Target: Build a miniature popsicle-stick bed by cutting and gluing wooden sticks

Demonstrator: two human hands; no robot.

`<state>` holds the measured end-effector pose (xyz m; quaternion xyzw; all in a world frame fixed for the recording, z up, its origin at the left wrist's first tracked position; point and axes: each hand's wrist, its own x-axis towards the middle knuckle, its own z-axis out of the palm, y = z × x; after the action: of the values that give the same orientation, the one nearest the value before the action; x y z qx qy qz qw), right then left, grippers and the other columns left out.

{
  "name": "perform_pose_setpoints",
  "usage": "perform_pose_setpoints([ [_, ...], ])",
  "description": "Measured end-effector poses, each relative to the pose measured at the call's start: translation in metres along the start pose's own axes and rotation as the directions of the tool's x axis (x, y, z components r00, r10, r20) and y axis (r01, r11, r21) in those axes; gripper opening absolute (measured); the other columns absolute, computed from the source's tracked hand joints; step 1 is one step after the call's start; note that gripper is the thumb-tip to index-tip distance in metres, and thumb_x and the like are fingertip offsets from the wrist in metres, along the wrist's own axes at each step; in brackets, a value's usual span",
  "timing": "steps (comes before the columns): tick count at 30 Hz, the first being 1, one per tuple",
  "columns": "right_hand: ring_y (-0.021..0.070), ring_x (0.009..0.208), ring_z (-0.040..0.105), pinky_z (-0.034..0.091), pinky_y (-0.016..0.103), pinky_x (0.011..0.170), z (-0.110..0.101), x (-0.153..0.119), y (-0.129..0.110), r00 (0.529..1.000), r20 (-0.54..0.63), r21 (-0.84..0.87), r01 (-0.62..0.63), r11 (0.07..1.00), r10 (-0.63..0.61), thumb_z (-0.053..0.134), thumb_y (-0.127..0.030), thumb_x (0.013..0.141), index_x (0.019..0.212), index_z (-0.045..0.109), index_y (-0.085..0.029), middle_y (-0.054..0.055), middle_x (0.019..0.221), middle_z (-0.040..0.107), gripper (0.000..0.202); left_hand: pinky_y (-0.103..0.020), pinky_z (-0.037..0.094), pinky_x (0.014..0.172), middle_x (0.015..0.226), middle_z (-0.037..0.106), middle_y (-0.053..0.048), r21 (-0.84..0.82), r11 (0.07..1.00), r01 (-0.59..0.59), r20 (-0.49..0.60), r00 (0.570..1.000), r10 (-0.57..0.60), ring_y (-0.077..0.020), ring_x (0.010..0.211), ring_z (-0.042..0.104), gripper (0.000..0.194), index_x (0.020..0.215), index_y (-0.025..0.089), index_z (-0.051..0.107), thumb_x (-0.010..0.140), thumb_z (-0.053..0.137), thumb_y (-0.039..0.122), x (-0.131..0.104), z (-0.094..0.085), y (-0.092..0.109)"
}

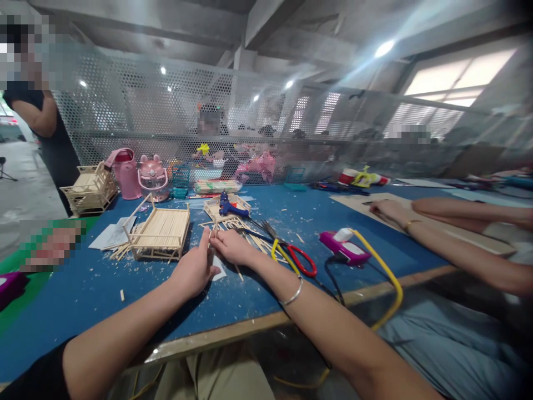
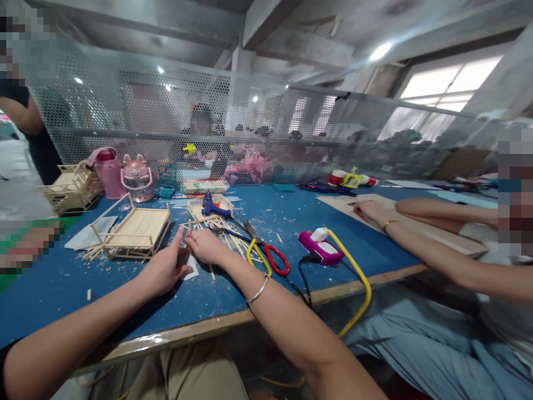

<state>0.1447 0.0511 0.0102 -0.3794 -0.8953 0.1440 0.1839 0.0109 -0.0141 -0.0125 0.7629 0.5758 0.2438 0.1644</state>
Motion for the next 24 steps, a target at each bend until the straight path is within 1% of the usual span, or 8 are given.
perform_pose_setpoints([
  [5, 0.0106, 0.060, 0.048, 0.033, 0.022, 0.061, 0.000, -0.001, -0.003, 1.000, 0.002, -0.010, -0.026, 1.000, 0.026, 0.042, -0.019, 0.088, 0.068, 0.059, -0.012, 0.003, 0.065, 0.059, 0.027, -0.037, 0.041, 0.084, 0.110, 0.063, -0.020, -0.010, 1.000, 0.006, -0.006, 1.000, -0.006, -0.0292, 0.107, 0.056, 0.092, 0.141, 0.010, 0.002, 0.073, 0.063, 0.022, -0.001, 0.000, 0.000],
  [9, 0.0097, 0.055, 0.046, 0.033, 0.022, 0.059, -0.007, -0.005, 0.001, 0.999, -0.035, 0.119, -0.003, 0.993, 0.008, 0.040, -0.023, 0.089, 0.064, 0.055, -0.013, 0.001, 0.061, 0.056, 0.031, -0.037, 0.042, 0.083, 0.107, 0.065, -0.016, -0.085, 0.996, -0.036, -0.029, 0.999, 0.034, -0.0278, 0.100, 0.059, 0.094, 0.142, 0.012, 0.001, 0.071, 0.063, 0.020, 0.000, 0.001, -0.005],
  [11, 0.0091, 0.051, 0.045, 0.034, 0.022, 0.057, -0.014, -0.008, 0.004, 0.997, -0.073, 0.219, 0.006, 0.976, 0.010, 0.033, -0.027, 0.091, 0.066, 0.054, -0.014, 0.000, 0.058, 0.055, 0.035, -0.037, 0.043, 0.083, 0.104, 0.066, -0.014, -0.185, 0.981, -0.054, -0.064, 0.997, 0.042, -0.0248, 0.096, 0.062, 0.084, 0.142, 0.013, 0.002, 0.076, 0.056, 0.018, 0.001, 0.000, -0.007],
  [13, 0.0091, 0.051, 0.045, 0.034, 0.021, 0.056, -0.021, -0.012, 0.005, 0.998, -0.059, 0.237, 0.047, 0.970, -0.034, 0.034, -0.027, 0.090, 0.069, 0.054, -0.015, -0.002, 0.058, 0.054, 0.031, -0.038, 0.043, 0.086, 0.106, 0.065, -0.015, -0.308, 0.948, -0.078, -0.131, 0.991, 0.038, -0.0223, 0.098, 0.061, 0.070, 0.141, 0.012, 0.008, 0.082, 0.046, 0.017, 0.001, -0.004, -0.007],
  [15, 0.0099, 0.055, 0.046, 0.033, 0.021, 0.056, -0.026, -0.017, 0.003, 0.993, -0.015, 0.153, 0.121, 0.981, -0.120, 0.046, -0.028, 0.084, 0.071, 0.054, -0.015, -0.002, 0.061, 0.054, 0.020, -0.039, 0.041, 0.091, 0.111, 0.062, -0.016, -0.410, 0.901, -0.144, -0.226, 0.973, 0.052, -0.0208, 0.105, 0.058, 0.059, 0.139, 0.014, 0.015, 0.086, 0.040, 0.018, 0.001, -0.008, -0.005],
  [17, 0.0119, 0.063, 0.048, 0.033, 0.022, 0.059, -0.026, -0.022, -0.003, 0.984, 0.021, 0.030, 0.176, 0.984, -0.177, 0.058, -0.032, 0.075, 0.075, 0.054, -0.015, 0.000, 0.069, 0.057, 0.017, -0.040, 0.040, 0.093, 0.115, 0.060, -0.015, -0.471, 0.842, -0.264, -0.328, 0.938, 0.111, -0.0196, 0.107, 0.056, 0.052, 0.137, 0.017, 0.021, 0.088, 0.038, 0.021, -0.001, -0.013, -0.002],
  [21, 0.0172, 0.073, 0.051, 0.034, 0.024, 0.060, -0.017, -0.026, -0.017, 0.988, 0.108, -0.084, 0.124, 0.989, -0.114, 0.071, -0.042, 0.060, 0.090, 0.053, -0.016, 0.005, 0.086, 0.059, 0.044, -0.039, 0.044, 0.086, 0.116, 0.058, -0.012, -0.471, 0.765, -0.439, -0.480, 0.855, 0.196, -0.0168, 0.092, 0.059, 0.048, 0.133, 0.023, 0.028, 0.088, 0.043, 0.022, -0.004, -0.018, 0.001],
  [24, 0.0167, 0.074, 0.051, 0.034, 0.023, 0.059, -0.012, -0.026, -0.018, 0.984, 0.167, -0.039, 0.075, 0.996, -0.068, 0.073, -0.038, 0.058, 0.095, 0.049, -0.016, 0.006, 0.088, 0.057, 0.049, -0.037, 0.045, 0.083, 0.110, 0.059, -0.011, -0.442, 0.777, -0.448, -0.504, 0.841, 0.198, -0.0160, 0.087, 0.059, 0.047, 0.131, 0.023, 0.030, 0.087, 0.045, 0.023, -0.004, -0.019, -0.001],
])
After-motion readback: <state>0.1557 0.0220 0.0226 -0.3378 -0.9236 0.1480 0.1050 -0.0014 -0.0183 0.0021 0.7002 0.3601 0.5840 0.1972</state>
